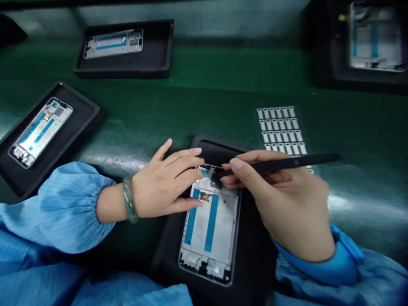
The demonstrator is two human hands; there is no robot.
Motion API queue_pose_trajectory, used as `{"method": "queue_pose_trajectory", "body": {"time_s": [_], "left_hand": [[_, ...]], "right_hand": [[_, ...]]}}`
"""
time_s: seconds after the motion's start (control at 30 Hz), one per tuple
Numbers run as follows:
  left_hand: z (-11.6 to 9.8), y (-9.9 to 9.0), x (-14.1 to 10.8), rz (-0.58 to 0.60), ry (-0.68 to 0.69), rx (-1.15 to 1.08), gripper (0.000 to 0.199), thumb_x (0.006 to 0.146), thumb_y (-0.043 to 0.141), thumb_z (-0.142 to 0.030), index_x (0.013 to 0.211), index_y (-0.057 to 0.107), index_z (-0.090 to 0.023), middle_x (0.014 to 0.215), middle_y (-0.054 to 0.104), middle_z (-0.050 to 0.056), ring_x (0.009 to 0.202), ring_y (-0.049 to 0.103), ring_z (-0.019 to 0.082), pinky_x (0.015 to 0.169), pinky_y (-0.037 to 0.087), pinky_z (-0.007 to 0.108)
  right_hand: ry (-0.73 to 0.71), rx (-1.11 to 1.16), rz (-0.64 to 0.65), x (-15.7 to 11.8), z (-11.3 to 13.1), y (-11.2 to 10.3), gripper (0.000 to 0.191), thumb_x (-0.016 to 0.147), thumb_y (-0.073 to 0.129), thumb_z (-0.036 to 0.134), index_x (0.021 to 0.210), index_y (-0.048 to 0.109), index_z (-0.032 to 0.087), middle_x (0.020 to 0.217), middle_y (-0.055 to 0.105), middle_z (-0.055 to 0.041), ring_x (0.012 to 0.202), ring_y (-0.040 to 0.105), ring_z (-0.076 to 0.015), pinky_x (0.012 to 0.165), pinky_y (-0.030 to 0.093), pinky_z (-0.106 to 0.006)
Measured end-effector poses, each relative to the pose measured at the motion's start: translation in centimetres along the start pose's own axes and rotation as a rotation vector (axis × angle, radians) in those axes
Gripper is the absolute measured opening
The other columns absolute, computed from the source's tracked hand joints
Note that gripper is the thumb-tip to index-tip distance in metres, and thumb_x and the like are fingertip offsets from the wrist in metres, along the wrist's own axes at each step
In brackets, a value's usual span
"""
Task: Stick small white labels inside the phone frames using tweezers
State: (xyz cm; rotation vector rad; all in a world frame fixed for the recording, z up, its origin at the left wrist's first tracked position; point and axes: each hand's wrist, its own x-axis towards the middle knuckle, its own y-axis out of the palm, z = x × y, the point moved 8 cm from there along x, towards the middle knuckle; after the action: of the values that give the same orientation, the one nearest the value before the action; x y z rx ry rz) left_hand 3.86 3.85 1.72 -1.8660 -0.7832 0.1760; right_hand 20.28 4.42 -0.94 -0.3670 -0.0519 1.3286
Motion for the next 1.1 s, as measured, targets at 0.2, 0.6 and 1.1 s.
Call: {"method": "queue_pose_trajectory", "body": {"time_s": [0.2, 0.6, 1.1], "left_hand": [[-0.1, 0.0, 0.0, 0.000, 0.018, 0.014, 0.037, 0.095, 0.052, -0.044, 0.112, 0.056, -0.012, 0.125, 0.061, 0.015, 0.132, 0.046, 0.032, 0.111, 0.027, 0.064], [-0.4, 0.1, 0.0, -0.006, 0.074, 0.096, 0.037, 0.095, 0.052, -0.041, 0.120, 0.056, -0.015, 0.124, 0.060, 0.017, 0.130, 0.047, 0.032, 0.107, 0.033, 0.064], [-1.4, 0.6, 0.4, 0.067, 0.034, 0.293, 0.030, 0.100, 0.042, -0.027, 0.124, 0.055, -0.015, 0.130, 0.059, 0.013, 0.133, 0.045, 0.028, 0.108, 0.022, 0.073]], "right_hand": [[-0.009, -0.006, 0.001, 0.1, -0.2, 0.0, 0.025, 0.076, 0.074, 0.044, 0.086, 0.065, 0.023, 0.071, 0.071, -0.0003, 0.056, 0.069, -0.0166, 0.054, 0.061, -0.028], [0.002, -0.076, -0.020, 0.0, 0.3, 0.1, 0.029, 0.075, 0.073, 0.047, 0.087, 0.064, 0.022, 0.068, 0.070, -0.0004, 0.056, 0.069, -0.0177, 0.055, 0.061, -0.030], [-0.185, 0.096, -0.217, -0.2, 1.5, -1.6, 0.020, 0.077, 0.076, 0.034, 0.088, 0.064, 0.021, 0.078, 0.071, 0.0009, 0.060, 0.070, -0.0147, 0.060, 0.063, -0.027]]}}
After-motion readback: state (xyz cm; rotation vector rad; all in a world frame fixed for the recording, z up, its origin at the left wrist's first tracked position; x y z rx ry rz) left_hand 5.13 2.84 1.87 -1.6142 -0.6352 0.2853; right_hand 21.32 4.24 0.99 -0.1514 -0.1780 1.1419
